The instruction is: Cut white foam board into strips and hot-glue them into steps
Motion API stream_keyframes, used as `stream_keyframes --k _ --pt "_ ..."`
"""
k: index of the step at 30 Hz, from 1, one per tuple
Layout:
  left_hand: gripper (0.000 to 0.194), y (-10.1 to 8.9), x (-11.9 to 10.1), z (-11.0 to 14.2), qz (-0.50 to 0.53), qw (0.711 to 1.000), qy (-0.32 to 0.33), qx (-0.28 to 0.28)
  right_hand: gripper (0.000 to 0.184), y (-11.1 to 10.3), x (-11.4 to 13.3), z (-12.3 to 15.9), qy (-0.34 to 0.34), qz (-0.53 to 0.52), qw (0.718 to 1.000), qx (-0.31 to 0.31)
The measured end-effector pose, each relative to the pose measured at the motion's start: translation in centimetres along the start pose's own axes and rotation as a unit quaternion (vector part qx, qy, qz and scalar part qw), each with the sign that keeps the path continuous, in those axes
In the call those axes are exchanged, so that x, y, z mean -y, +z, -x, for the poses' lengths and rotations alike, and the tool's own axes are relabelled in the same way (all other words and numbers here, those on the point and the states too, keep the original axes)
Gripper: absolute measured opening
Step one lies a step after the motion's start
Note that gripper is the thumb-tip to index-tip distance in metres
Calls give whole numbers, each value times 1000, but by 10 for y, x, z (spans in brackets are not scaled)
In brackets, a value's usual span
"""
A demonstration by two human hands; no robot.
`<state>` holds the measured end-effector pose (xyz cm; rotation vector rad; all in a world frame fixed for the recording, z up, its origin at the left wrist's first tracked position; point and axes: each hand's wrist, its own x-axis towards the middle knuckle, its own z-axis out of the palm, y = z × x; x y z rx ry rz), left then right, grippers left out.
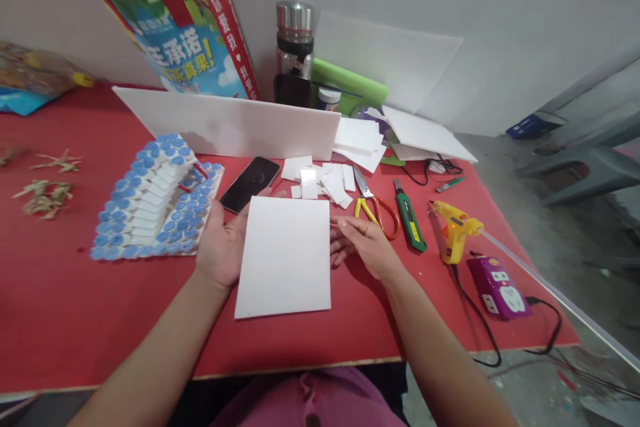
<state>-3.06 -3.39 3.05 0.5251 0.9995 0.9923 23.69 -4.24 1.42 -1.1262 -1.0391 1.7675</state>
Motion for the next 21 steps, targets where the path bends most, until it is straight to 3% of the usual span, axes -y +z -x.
stream_keyframes --k 5,11,18,21 --pt "93 2 0 1 14 1000 -15 11 52 0 0 1 -9 24 1000 3" --pt "94 3 1 -1 114 993 -11 9 50 2 2 1 -12 23 1000 -8" --pt "93 -13 9 -10 221 970 7 96 57 2 1 -1 -7 -1 1000 -12" --pt "92 -18 11 -12 245 964 3 104 57 1 -1 -2 -4 -6 1000 -16"
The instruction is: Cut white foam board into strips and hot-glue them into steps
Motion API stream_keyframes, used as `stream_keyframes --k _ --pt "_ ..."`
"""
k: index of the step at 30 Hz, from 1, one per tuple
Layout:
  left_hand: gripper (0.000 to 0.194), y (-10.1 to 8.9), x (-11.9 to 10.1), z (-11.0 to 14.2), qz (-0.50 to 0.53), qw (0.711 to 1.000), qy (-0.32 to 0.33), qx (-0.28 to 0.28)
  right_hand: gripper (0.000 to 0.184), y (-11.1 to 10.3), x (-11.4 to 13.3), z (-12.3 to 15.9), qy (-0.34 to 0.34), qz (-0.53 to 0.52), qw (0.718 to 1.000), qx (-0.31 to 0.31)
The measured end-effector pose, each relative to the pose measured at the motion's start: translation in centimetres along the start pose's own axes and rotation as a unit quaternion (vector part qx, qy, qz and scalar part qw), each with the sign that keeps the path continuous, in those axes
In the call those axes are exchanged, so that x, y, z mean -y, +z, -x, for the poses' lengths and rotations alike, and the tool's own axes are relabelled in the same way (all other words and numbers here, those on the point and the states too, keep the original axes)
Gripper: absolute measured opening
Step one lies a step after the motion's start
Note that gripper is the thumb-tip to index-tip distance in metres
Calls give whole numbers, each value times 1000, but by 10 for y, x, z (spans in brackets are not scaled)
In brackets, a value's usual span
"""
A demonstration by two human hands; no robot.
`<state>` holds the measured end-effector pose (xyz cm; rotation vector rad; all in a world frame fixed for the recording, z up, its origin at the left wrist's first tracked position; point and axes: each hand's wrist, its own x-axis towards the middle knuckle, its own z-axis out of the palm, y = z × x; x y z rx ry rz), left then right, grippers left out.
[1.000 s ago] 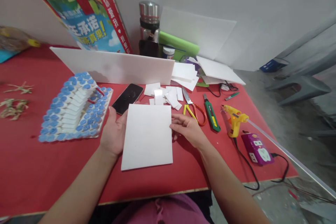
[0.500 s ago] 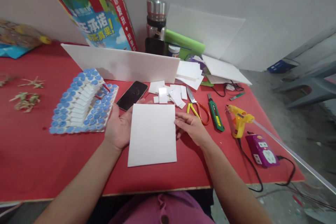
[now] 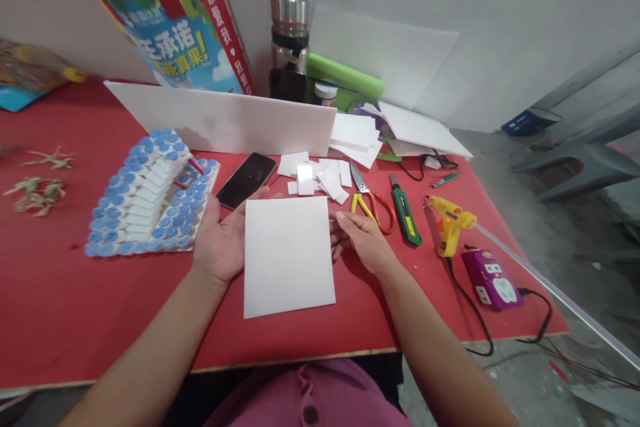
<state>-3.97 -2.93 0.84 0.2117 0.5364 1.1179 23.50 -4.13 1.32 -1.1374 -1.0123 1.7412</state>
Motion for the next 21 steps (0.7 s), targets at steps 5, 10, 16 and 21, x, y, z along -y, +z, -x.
stream_keyframes --k 5,10,16,21 --pt "89 3 -2 1 11 1000 -10 -19 57 -1 0 -1 0 -1 1000 -1" --pt "82 9 0 3 -35 999 13 -34 50 -2 -1 0 -7 29 1000 6" --pt "59 15 12 5 -254 952 166 -48 67 0 -9 0 -11 78 997 -6" --pt "44 21 6 22 -582 723 371 -26 57 5 -12 5 -16 119 993 -19"
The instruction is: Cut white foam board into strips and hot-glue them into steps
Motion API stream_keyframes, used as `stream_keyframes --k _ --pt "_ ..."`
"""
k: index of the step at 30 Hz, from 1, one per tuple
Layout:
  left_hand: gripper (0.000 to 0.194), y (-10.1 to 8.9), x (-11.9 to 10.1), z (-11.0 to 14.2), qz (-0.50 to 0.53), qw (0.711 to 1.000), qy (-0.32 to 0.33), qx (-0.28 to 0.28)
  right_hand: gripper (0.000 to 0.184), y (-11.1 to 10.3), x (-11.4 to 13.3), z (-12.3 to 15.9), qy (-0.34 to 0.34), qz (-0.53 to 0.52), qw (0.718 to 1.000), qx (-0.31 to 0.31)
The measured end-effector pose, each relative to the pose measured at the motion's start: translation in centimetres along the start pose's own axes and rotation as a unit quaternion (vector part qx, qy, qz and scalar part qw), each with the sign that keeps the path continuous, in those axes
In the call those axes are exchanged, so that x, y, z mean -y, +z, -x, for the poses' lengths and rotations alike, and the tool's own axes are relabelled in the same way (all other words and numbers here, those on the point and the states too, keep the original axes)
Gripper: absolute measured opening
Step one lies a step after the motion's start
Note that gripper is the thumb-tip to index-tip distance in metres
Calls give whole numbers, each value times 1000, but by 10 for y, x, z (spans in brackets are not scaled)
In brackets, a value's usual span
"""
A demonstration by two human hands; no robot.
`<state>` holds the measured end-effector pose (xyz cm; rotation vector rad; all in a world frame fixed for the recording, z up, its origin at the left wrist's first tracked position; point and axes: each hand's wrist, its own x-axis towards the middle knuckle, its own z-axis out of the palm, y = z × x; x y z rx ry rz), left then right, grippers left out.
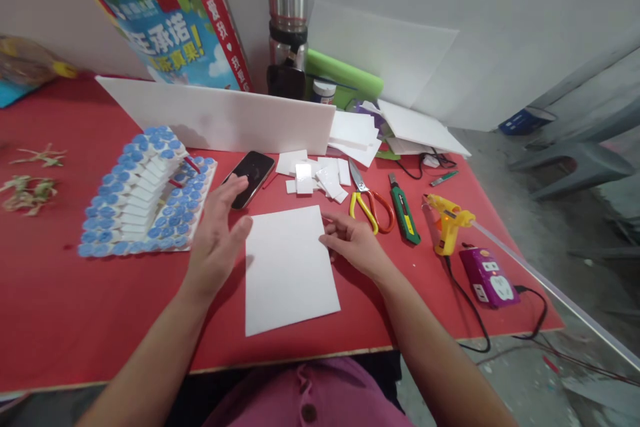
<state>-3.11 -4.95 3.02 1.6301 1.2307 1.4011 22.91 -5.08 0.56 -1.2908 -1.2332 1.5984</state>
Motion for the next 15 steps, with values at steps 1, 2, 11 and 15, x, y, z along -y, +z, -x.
stream_keyframes --k 1,2,11,15 --pt "43 -3 -4 3 -68 997 39 27 53 0 1 2 -6 23 1000 -8" --pt "44 -5 -7 6 -122 989 64 61 49 0 2 5 -19 57 998 -24" --pt "101 20 12 51 -421 839 181 294 31 -20 3 31 -187 233 937 -181" --pt "100 25 16 56 -457 819 171 302 32 -19 -10 38 -176 219 943 -176"
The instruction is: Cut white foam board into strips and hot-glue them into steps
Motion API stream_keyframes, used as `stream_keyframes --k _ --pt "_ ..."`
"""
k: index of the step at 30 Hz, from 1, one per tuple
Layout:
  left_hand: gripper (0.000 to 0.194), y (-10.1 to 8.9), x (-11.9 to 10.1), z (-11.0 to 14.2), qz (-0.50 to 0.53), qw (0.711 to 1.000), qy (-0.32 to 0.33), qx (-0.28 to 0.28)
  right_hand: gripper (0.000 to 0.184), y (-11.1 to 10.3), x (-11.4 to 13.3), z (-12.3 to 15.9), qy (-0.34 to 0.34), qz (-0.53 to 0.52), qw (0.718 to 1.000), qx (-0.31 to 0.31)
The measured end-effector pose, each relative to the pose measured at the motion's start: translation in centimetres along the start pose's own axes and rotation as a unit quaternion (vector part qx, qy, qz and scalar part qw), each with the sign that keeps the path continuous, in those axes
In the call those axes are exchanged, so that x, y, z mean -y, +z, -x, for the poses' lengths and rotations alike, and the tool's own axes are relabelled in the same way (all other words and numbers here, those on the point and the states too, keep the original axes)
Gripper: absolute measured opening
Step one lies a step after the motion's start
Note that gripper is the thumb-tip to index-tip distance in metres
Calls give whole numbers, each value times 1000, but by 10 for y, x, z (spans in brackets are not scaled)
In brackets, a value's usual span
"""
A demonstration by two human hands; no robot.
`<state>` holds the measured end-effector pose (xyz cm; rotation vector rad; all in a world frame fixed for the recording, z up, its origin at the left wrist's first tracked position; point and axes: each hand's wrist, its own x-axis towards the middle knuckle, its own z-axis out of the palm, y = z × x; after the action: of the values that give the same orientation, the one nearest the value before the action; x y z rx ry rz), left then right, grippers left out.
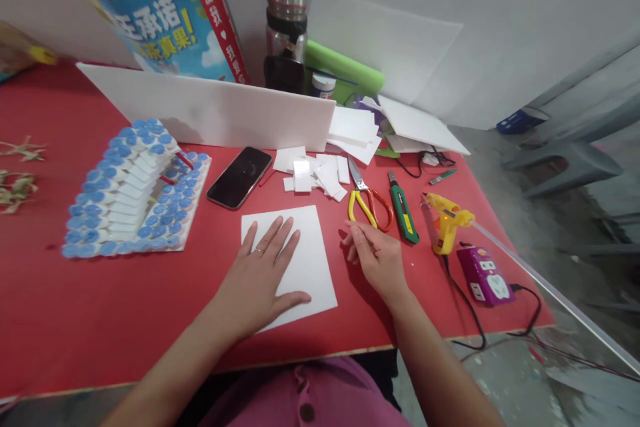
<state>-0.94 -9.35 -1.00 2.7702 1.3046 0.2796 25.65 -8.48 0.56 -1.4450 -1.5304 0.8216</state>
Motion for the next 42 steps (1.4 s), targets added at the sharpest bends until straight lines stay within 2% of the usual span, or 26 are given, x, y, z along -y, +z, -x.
stream_keyframes --k 3,7,9,11,14,16,19,23,25,28,30,35,38,42 --pt "96 -1 -1 -1 -12 1000 -4 7 35 4 -1 5 20 13 999 27" --pt "94 0 -3 -2 -7 1000 -13 0 40 4 10 4 36 49 996 62" --pt "94 1 -6 -4 -4 1000 -21 -5 38 -1 15 1 24 92 995 39" --pt "93 3 -8 -6 -3 1000 -29 -12 35 -10 17 -4 -1 151 988 -12" --pt "93 6 -12 -8 -7 999 -38 -24 33 -31 14 -17 -23 271 959 -80" --pt "92 7 -13 -8 -15 998 -43 -34 33 -45 10 -26 -15 351 932 -92" --pt "93 8 -14 -7 -24 998 -44 -42 33 -59 4 -37 5 410 909 -80" --pt "93 8 -14 -5 -29 998 -47 -42 35 -58 2 -48 -5 453 891 -34" --pt "92 7 -15 -4 -29 997 -50 -43 37 -55 4 -55 13 514 857 -11" --pt "89 4 -15 -4 -30 997 -51 -40 35 -52 7 -64 63 613 787 35" --pt "82 1 -15 -6 -29 998 -53 -35 35 -51 9 -68 71 645 759 57" --pt "54 -9 -5 -22 -18 998 -59 -7 39 -50 9 -68 76 654 749 64" --pt "52 -13 4 -32 -5 999 -37 14 41 -49 9 -66 105 659 742 64" --pt "54 -7 12 -33 25 1000 -17 -6 41 -50 5 -64 113 670 732 54"
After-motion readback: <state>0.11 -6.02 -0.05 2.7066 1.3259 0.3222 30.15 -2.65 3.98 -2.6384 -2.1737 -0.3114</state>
